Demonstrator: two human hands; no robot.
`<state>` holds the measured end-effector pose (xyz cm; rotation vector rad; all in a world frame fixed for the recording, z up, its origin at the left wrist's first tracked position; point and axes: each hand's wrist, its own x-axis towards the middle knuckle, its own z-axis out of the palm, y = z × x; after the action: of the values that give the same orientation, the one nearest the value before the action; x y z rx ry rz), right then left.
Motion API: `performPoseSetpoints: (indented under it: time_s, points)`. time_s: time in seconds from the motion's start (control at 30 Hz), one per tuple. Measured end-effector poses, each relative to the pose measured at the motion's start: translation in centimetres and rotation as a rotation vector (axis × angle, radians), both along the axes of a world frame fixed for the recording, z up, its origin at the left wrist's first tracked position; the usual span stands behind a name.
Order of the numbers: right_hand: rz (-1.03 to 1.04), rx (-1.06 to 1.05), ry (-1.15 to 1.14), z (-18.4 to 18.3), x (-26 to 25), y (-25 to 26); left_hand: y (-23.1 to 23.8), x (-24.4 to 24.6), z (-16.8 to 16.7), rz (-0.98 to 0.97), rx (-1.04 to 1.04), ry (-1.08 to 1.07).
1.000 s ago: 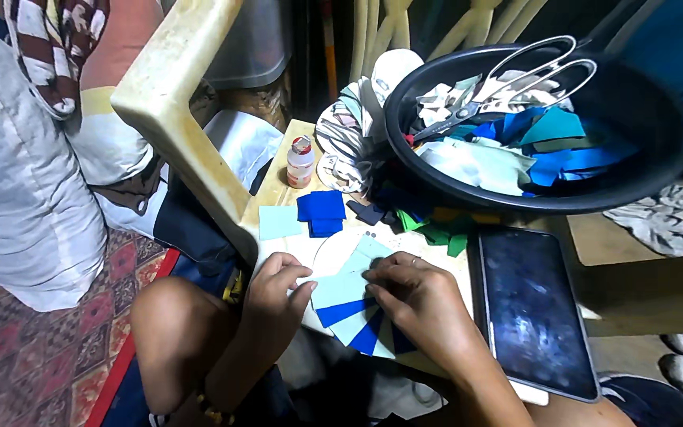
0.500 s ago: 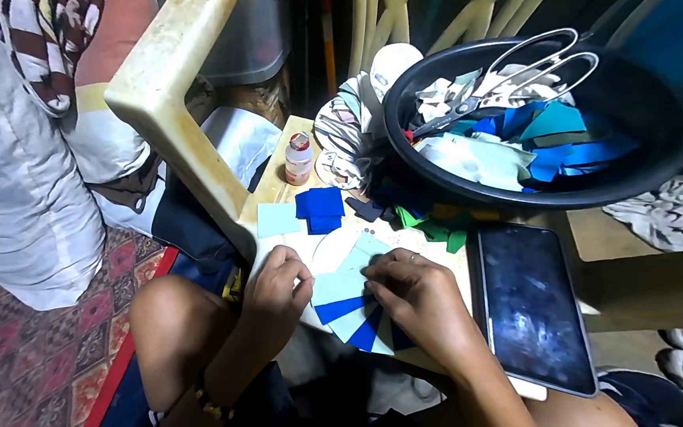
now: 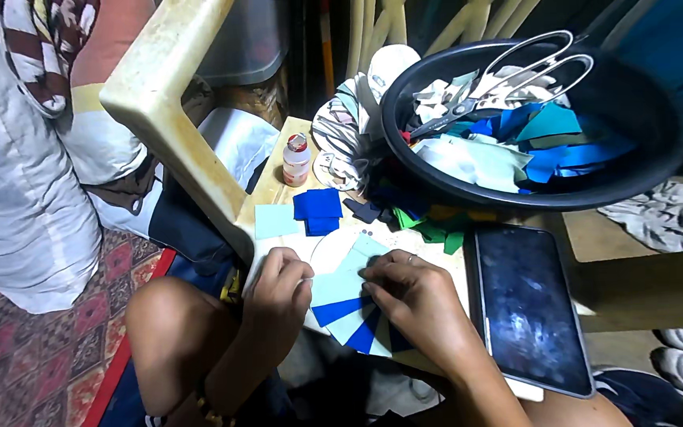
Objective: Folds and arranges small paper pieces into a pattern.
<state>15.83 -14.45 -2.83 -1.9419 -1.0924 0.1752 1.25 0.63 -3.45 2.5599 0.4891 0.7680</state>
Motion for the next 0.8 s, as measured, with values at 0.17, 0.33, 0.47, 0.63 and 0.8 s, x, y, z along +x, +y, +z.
performPoseSetpoints:
  time_s: [0.17, 0.33, 0.47, 0.63, 0.8]
  points:
    - [0.003, 0.002, 0.004, 0.1, -0.1, 0.0, -0.9, -0.3, -0.2, -0.182, 0.028, 0.017]
    - [-0.006, -0.006, -0.013, 0.2, 0.0, 0.0, -0.6, -0.2, -0.4, -0.195, -0.028, 0.067]
    - [-0.091, 0.003, -0.141, 0.2, -0.2, 0.1, -0.3, -0.2, -0.5, -0.207, -0.023, 0.056]
    - [0.069, 0.082, -0.105, -0.1, -1.0, 0.6, -0.3, 0.0, -0.7, -0.212, -0.017, 0.032]
    - [0.119, -0.008, -0.017, -0.2, -1.1, 1.0, 0.8, 1.2, 0.9, -0.247, -0.143, 0.073]
